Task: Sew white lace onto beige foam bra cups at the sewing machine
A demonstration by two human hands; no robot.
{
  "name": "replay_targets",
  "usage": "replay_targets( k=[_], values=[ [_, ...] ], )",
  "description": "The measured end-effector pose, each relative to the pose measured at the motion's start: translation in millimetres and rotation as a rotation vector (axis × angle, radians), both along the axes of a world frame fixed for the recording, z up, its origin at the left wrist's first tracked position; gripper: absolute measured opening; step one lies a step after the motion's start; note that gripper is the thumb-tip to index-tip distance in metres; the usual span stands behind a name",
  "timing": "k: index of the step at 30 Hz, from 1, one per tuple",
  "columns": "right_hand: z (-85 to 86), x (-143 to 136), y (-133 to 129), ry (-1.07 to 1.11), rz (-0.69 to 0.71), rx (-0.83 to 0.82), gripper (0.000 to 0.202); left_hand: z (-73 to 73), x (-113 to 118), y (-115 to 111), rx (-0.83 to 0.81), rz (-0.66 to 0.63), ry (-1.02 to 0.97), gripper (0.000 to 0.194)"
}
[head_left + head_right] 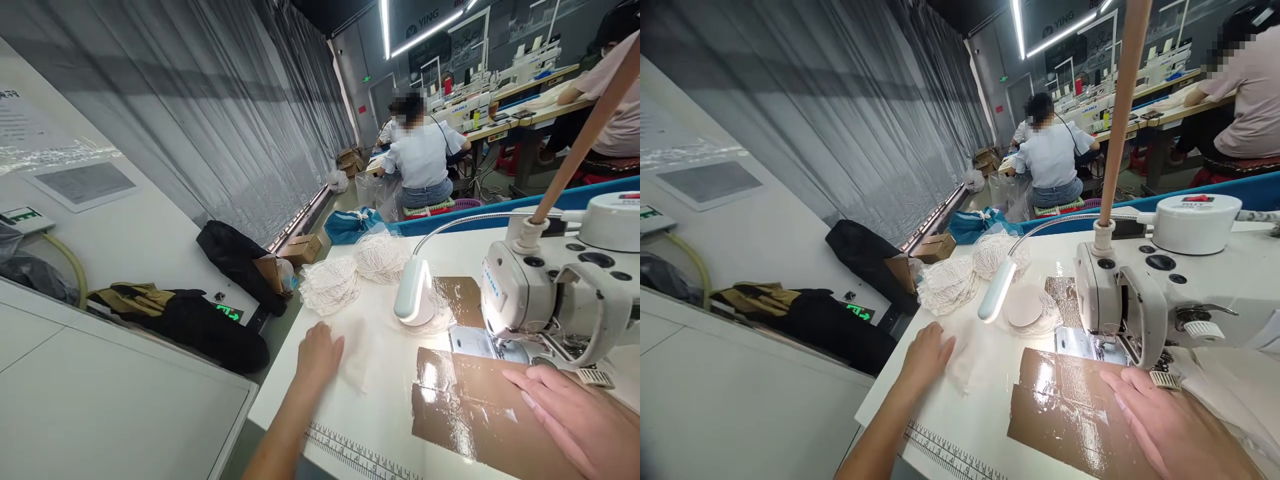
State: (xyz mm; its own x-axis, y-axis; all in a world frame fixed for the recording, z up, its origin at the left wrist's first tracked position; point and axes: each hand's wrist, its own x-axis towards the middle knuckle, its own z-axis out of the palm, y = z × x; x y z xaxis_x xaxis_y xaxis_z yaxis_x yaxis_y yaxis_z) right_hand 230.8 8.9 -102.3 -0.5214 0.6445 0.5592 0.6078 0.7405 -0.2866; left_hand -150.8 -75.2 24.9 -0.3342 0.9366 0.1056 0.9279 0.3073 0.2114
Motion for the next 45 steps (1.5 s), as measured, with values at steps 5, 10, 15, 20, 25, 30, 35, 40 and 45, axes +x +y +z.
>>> replay_targets(
  k=[5,10,15,20,25,30,35,40,45],
  values=[
    [9.8,-1,0,-0.133,0.057,-0.02,0.033,-3.5,2,-44,-0.103,-0.168,-0.683,0.031],
    [39.5,-3,-7,-0.016,0.041,-0.018,0.025,5.6,66,-20,-0.3,-0.466,-1.356,0.055],
    [71.1,-4,-20,0.002,0.173,-0.244,0.027,-18.2,131,39,-0.33,-0.569,-1.058,0.032],
    [79.1,-11,-25,-0.147,0.232,-0.265,0.025,-30.5,149,72,-0.275,-0.618,-0.917,0.01],
    [76.2,-14,-24,-0.169,0.157,-0.204,0.035,-26.4,148,85,-0.194,-0.63,-0.807,0.008],
    [74.0,-16,-19,-0.12,0.037,-0.123,0.021,-29.4,161,94,-0.16,-0.709,-0.689,0.012],
    [69.1,-19,-14,-0.206,-0.055,-0.096,0.027,-17.6,163,89,-0.022,-0.673,-0.532,0.012],
    [70.1,-21,-15,-0.22,-0.074,-0.064,0.03,-11.9,166,61,0.033,-0.905,-0.268,0.023],
    [71.7,-22,-15,-0.194,-0.086,-0.081,0.034,-27.2,167,54,-0.009,-0.966,-0.038,0.037]
  ],
)
